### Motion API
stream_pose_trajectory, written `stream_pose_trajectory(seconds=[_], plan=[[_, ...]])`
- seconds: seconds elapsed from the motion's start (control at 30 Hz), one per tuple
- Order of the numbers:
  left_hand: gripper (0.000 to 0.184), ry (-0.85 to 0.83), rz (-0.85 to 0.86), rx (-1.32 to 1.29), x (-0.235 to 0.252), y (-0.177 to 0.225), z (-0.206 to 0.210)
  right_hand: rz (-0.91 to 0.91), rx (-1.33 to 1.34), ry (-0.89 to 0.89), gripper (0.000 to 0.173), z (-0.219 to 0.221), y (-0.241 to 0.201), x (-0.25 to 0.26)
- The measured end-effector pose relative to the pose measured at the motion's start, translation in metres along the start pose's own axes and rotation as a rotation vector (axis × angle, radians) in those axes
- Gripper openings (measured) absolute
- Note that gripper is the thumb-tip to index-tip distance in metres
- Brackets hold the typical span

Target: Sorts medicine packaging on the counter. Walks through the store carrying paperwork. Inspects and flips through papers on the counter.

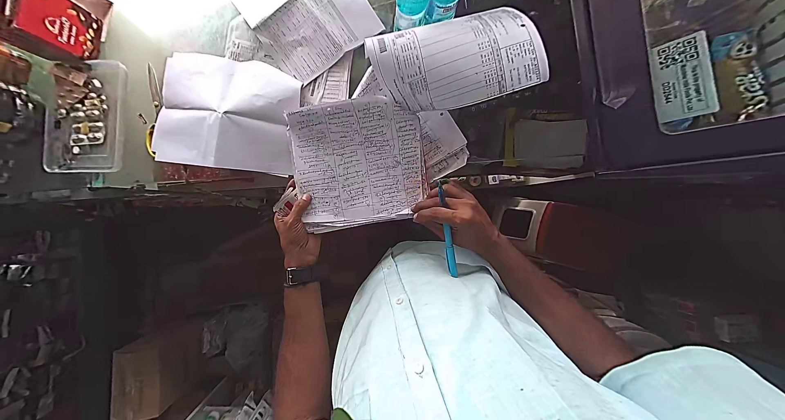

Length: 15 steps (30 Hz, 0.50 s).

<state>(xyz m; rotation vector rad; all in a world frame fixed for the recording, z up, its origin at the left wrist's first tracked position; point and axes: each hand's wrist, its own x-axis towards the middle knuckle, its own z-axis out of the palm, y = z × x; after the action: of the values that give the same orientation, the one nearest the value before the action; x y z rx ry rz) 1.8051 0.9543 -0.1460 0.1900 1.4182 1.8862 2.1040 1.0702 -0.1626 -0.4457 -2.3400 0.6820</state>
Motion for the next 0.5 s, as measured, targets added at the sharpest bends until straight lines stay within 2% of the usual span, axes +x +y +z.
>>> stream_pose_trajectory(seconds=[0.27, 0.5], plan=[[0.038, 0.022, -0.061, -0.041, 0.001, 0.001, -0.001, -0.050, -0.018, 0.041, 0.011, 0.003, 0.007, -0.007], [0.038, 0.011, -0.081, -0.076, 0.000, 0.002, 0.000, -0.080, -0.096, 0.091, 0.023, 0.011, 0.012, -0.014]])
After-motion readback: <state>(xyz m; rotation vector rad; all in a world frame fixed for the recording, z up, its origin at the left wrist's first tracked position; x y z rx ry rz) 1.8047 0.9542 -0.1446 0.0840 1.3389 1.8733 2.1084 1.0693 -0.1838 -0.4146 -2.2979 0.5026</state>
